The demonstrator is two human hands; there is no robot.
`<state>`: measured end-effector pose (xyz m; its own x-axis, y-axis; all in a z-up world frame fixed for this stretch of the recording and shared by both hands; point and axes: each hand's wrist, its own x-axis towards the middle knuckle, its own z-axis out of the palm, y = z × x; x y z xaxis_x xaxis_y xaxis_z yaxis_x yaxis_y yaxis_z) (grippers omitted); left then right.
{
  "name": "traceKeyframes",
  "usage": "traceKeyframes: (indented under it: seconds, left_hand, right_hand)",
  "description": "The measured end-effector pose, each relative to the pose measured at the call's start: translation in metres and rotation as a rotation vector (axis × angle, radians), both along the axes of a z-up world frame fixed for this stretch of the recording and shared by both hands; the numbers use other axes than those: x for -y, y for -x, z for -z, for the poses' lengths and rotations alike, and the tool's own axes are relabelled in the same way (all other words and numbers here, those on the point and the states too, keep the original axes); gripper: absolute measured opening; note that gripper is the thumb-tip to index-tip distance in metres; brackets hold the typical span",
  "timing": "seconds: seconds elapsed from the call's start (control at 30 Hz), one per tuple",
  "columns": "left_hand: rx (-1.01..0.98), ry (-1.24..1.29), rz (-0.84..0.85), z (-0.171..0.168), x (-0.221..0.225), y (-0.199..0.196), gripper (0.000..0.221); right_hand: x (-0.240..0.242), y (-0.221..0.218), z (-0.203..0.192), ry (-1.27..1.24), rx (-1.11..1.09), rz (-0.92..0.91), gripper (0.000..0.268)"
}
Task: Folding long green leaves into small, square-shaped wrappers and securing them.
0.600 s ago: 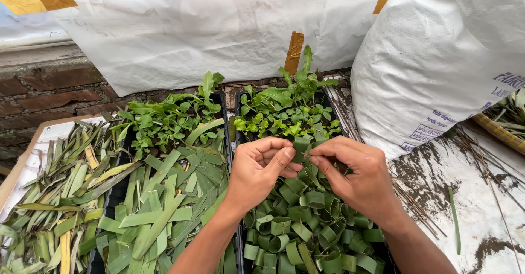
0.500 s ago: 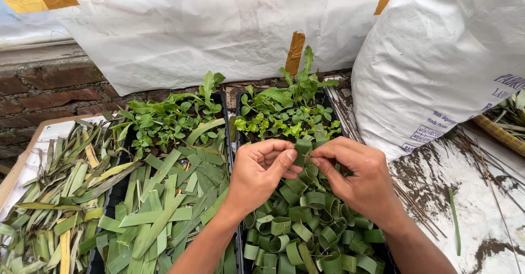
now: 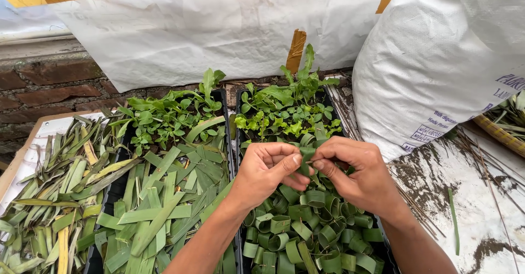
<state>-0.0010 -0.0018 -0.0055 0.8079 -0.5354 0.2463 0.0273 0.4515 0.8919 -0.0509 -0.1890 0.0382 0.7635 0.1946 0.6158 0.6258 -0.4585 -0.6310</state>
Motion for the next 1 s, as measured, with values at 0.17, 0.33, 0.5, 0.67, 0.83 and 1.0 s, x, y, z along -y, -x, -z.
traceKeyframes:
  seconds: [0.17,0.33,0.5,0.67,0.83,1.0]
  left_hand:
    - [0.071,-0.051,-0.090,-0.006,-0.003,0.002,0.021]
    - [0.107,-0.110,-0.130,-0.009,-0.004,0.005,0.023]
    - [0.149,-0.173,-0.158,-0.011,-0.005,0.007,0.022]
    - [0.203,-0.213,-0.173,-0.016,-0.006,0.008,0.020]
    - [0.270,-0.272,-0.194,-0.021,-0.006,0.011,0.017]
    - [0.353,-0.249,-0.247,-0.020,-0.007,0.010,0.015]
  right_hand:
    - [-0.002,0.001,-0.011,-0.005,0.016,0.062,0.013]
    - [0.002,-0.001,-0.007,0.017,0.027,0.093,0.015]
    - [0.004,-0.002,-0.002,0.040,0.004,0.084,0.020]
    - [0.006,-0.002,-0.005,0.039,-0.003,0.076,0.018]
    - [0.005,-0.001,-0.004,-0.003,-0.058,0.042,0.020]
    - [0.007,-0.002,-0.010,0.034,-0.077,0.052,0.012]
